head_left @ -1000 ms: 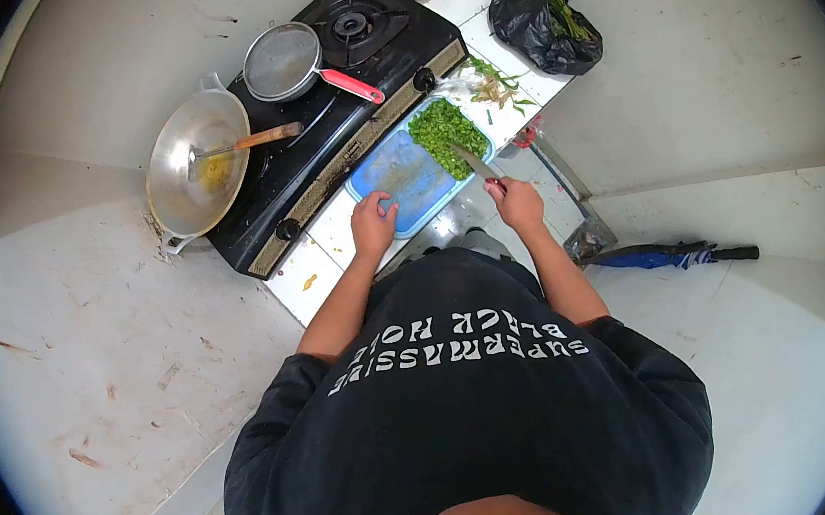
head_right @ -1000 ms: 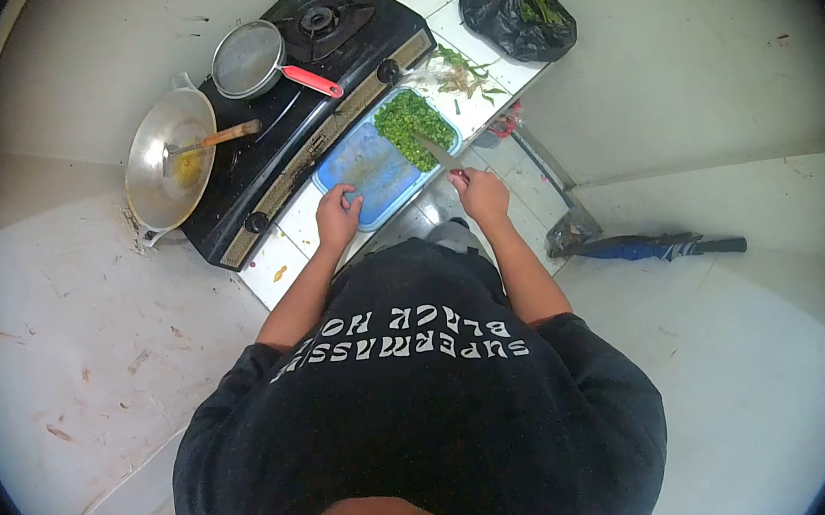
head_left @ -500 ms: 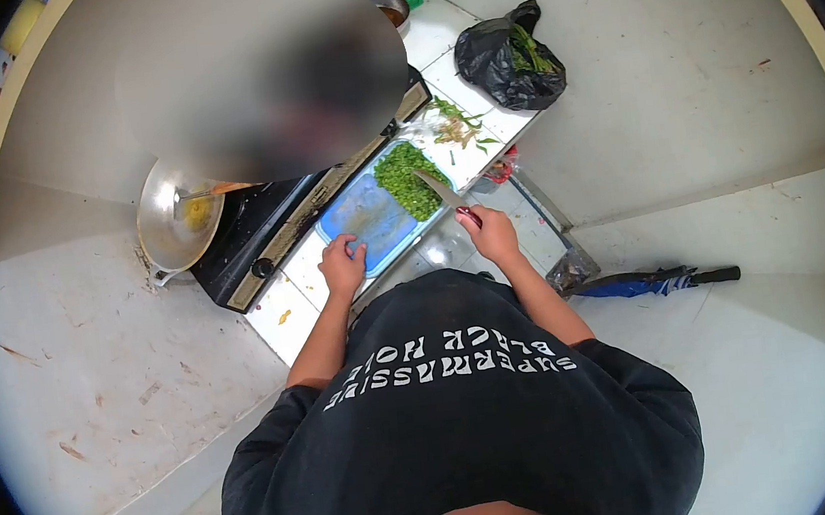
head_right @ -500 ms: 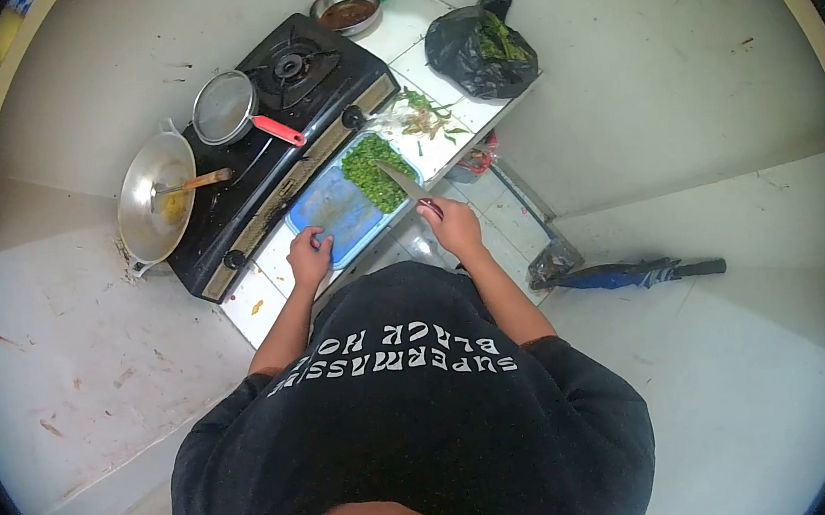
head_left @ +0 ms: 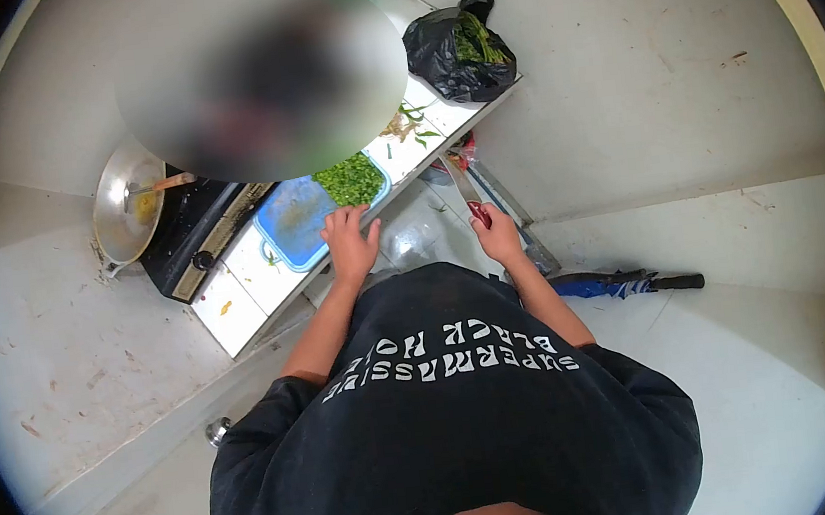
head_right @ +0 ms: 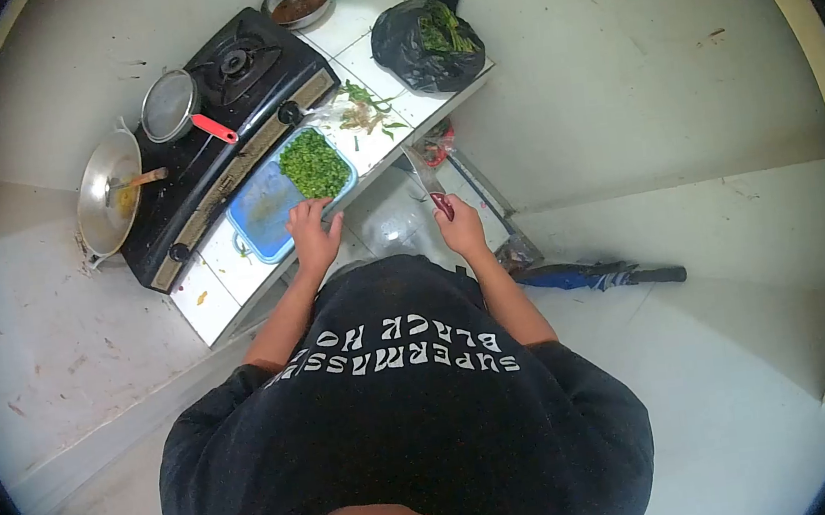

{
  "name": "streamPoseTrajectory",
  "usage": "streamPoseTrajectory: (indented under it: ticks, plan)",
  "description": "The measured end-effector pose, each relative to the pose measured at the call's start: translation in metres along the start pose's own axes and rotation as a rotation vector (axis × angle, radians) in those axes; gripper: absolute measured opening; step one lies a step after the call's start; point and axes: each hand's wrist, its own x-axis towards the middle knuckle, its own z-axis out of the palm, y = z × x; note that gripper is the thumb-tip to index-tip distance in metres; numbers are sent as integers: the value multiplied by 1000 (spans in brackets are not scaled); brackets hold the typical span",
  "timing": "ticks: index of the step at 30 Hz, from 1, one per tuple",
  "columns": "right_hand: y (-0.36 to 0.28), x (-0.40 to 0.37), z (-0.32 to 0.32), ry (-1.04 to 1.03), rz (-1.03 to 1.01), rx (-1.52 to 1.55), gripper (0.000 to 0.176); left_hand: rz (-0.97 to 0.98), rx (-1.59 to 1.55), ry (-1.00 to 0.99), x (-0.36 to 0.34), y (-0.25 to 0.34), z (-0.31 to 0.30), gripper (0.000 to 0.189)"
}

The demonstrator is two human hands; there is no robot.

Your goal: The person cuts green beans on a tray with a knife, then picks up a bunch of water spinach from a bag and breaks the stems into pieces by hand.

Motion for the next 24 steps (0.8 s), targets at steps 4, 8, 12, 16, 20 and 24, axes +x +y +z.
streamPoseTrajectory:
  ticks: [4,8,12,16,20,24]
  plan:
    - [24,-8,-14,-17,90,-1,34,16,-54,-87,5,24,28,33]
    - [35,-16,-21,28,100,11,34,61,-113,-116,17,40,43,32]
    - [25,9,-20,52,68,-10,36,88,-121,-123,39,43,54,31]
    - [13,55,-7,75,-31,-39,38,108,-160,-90,62,40,59,30]
    - [-13,98,6,84,-43,-174,36,108,-190,-55,87,28,54,28]
    - [-33,148,28,83,-10,-246,35,68,-254,-43,96,10,50,27]
